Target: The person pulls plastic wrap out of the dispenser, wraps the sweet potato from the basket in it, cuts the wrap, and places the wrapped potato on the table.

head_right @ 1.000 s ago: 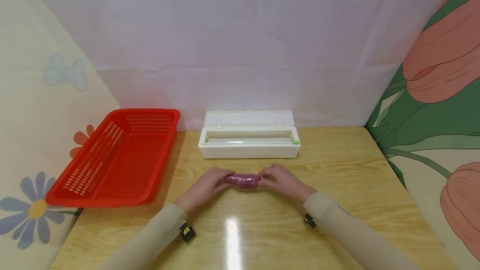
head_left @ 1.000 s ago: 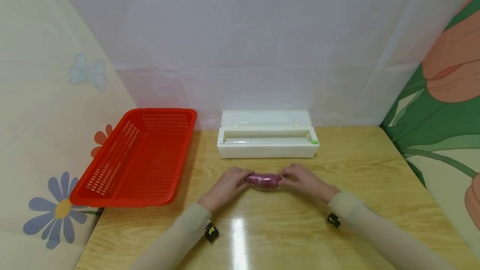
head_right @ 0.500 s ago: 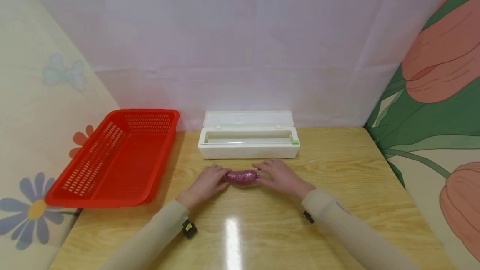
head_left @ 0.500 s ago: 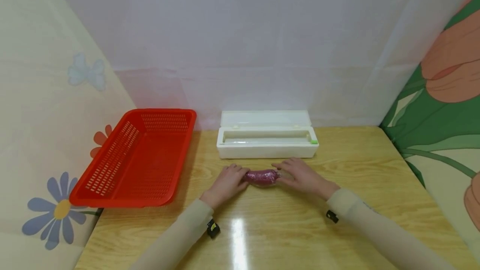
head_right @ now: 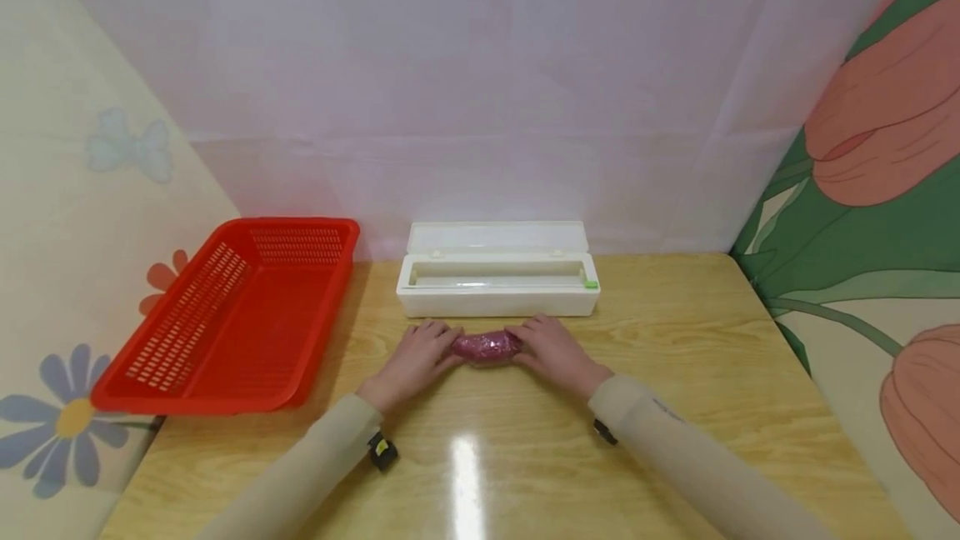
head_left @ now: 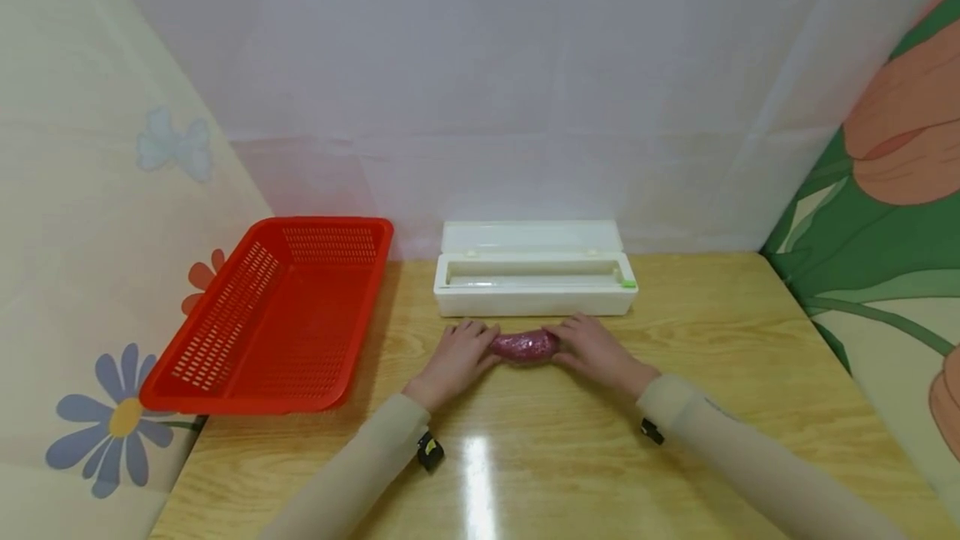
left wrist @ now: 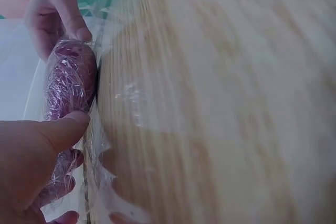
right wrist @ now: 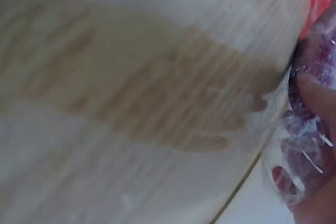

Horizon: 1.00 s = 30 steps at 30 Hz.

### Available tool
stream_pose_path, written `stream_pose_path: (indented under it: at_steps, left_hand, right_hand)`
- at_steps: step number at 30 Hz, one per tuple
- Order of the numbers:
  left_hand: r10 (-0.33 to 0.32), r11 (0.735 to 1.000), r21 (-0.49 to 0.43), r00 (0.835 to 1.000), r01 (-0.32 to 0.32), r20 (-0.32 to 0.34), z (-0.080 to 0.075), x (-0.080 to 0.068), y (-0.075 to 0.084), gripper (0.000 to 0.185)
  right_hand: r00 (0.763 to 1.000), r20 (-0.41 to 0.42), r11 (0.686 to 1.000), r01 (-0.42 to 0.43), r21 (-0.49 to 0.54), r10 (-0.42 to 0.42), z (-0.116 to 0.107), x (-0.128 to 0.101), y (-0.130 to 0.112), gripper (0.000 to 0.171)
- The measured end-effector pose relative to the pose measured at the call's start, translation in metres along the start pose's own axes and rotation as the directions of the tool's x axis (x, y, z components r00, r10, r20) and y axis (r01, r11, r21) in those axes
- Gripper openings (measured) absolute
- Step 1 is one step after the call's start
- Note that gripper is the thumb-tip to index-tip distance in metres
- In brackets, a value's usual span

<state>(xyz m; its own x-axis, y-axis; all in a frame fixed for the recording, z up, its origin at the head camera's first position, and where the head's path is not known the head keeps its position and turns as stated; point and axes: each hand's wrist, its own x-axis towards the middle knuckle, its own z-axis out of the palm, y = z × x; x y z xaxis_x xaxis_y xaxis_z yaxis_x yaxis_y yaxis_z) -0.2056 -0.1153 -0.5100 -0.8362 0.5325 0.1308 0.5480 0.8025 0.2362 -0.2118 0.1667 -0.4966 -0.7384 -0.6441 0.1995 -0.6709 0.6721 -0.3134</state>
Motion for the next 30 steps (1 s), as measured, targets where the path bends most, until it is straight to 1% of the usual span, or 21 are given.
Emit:
stream_pose_path:
  at_steps: [2,5,8,11,14,16,18,21,23,25,28,30]
  left_hand:
    - [-0.001,1.0,-0.005,1.0,0.001,-0.003,0.0,0.0,0.0,0.049]
    - [0.002,0.999,-0.039,1.0,-0.002,0.007,-0.001,-0.003,0.001,0.049]
    - [0.021,0.995,-0.097,1.0,-0.019,0.017,-0.002,-0.006,0.003,0.048]
    - [0.052,0.99,-0.132,0.998,-0.048,0.023,-0.004,-0.01,0.004,0.044]
    - [0.072,0.986,-0.155,0.996,-0.065,0.043,-0.004,-0.013,0.003,0.041]
    - [0.079,0.98,-0.19,0.994,-0.064,0.071,-0.004,-0.016,0.002,0.04]
    - [0.08,0.97,-0.236,0.992,-0.055,0.101,-0.004,-0.019,0.001,0.039]
    - [0.093,0.948,-0.314,0.987,-0.048,0.132,-0.005,-0.021,0.001,0.035]
    - [0.107,0.928,-0.37,0.984,-0.047,0.144,-0.006,-0.021,0.0,0.033]
    - [0.113,0.903,-0.428,0.98,-0.031,0.166,-0.006,-0.021,-0.001,0.033]
    - [0.096,0.849,-0.527,0.972,0.033,0.215,-0.008,-0.02,-0.003,0.033]
    - [0.078,0.828,-0.556,0.967,0.072,0.241,-0.009,-0.021,-0.003,0.034]
  right_hand:
    - [1.0,0.002,1.0,0.002,0.015,-0.002,-0.001,-0.001,0.0,0.049]
    - [1.0,0.025,1.0,0.004,0.031,-0.005,-0.003,-0.003,0.0,0.046]
    - [0.997,0.075,0.995,-0.024,0.095,0.017,-0.006,-0.007,0.0,0.043]
    - [0.992,0.122,0.987,-0.052,0.153,0.033,-0.006,-0.012,0.003,0.042]
    - [0.989,0.147,0.987,-0.037,0.159,0.013,-0.006,-0.017,0.007,0.039]
    - [0.988,0.151,0.989,-0.008,0.148,-0.014,-0.005,-0.019,0.011,0.036]
    - [0.988,0.15,0.991,0.005,0.134,-0.025,-0.006,-0.021,0.011,0.036]
    - [0.991,0.129,0.991,0.014,0.131,-0.031,-0.007,-0.022,0.006,0.039]
    - [0.992,0.117,0.993,0.031,0.116,-0.044,-0.007,-0.02,0.0,0.045]
    - [0.992,0.116,0.993,0.041,0.11,-0.054,-0.006,-0.018,-0.005,0.051]
    - [0.991,0.131,0.991,0.02,0.133,-0.038,-0.004,-0.017,-0.009,0.056]
    - [0.99,0.142,0.986,-0.015,0.166,-0.009,-0.005,-0.017,-0.011,0.057]
